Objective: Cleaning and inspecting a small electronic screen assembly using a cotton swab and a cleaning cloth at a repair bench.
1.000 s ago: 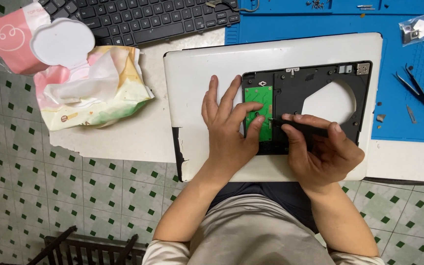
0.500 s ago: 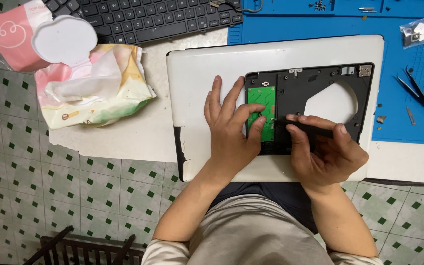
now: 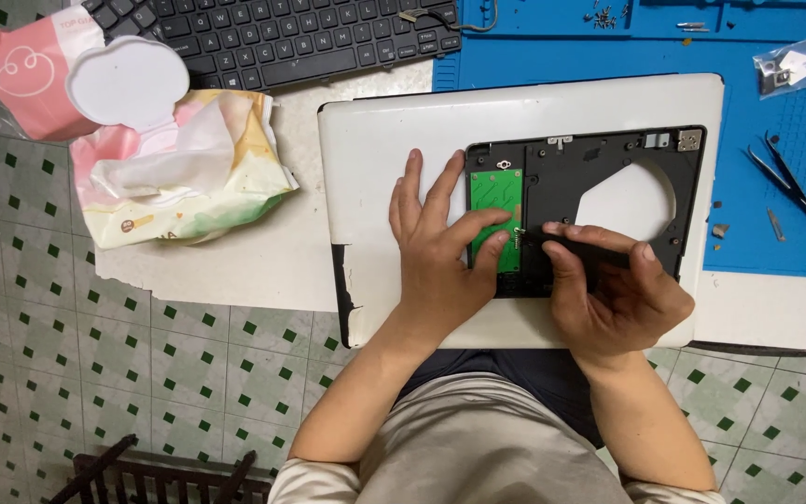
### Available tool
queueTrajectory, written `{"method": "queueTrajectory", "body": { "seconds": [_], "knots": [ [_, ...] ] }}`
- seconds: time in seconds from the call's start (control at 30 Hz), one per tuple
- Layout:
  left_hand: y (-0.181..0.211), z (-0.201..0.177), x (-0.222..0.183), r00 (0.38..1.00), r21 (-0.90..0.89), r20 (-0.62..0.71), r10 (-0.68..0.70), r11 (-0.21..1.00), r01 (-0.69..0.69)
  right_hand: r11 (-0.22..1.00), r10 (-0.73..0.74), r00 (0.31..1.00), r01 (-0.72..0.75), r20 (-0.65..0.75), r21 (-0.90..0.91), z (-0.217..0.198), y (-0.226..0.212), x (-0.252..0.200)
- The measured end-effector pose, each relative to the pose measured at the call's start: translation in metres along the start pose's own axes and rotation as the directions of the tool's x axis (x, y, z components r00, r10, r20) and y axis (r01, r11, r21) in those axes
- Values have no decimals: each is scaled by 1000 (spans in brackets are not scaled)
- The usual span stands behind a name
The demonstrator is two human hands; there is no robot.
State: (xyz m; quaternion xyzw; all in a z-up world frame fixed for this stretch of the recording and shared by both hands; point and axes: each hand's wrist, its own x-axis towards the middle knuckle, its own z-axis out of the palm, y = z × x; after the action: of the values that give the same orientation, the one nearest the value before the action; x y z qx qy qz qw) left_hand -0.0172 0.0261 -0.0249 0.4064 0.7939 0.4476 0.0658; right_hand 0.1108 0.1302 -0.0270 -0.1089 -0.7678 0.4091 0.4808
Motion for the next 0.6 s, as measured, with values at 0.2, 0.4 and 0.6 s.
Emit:
{"method": "queueTrajectory", "body": {
  "seconds": [0.2, 0.4, 0.6],
  "knots": [
    [0, 0, 0, 1000, 0, 13, -4, 1000, 4, 999, -14, 1000, 14, 5, -52, 0, -2, 0],
    [-2, 2, 0, 1000, 20, 8, -1, 1000, 1, 1000, 13, 1000, -13, -11, -27, -1, 2, -11],
    [-2, 2, -1, 1000, 36, 3, 13, 999, -13, 983, -86, 992, 99, 91, -153, -3, -1, 1]
  ]
}}
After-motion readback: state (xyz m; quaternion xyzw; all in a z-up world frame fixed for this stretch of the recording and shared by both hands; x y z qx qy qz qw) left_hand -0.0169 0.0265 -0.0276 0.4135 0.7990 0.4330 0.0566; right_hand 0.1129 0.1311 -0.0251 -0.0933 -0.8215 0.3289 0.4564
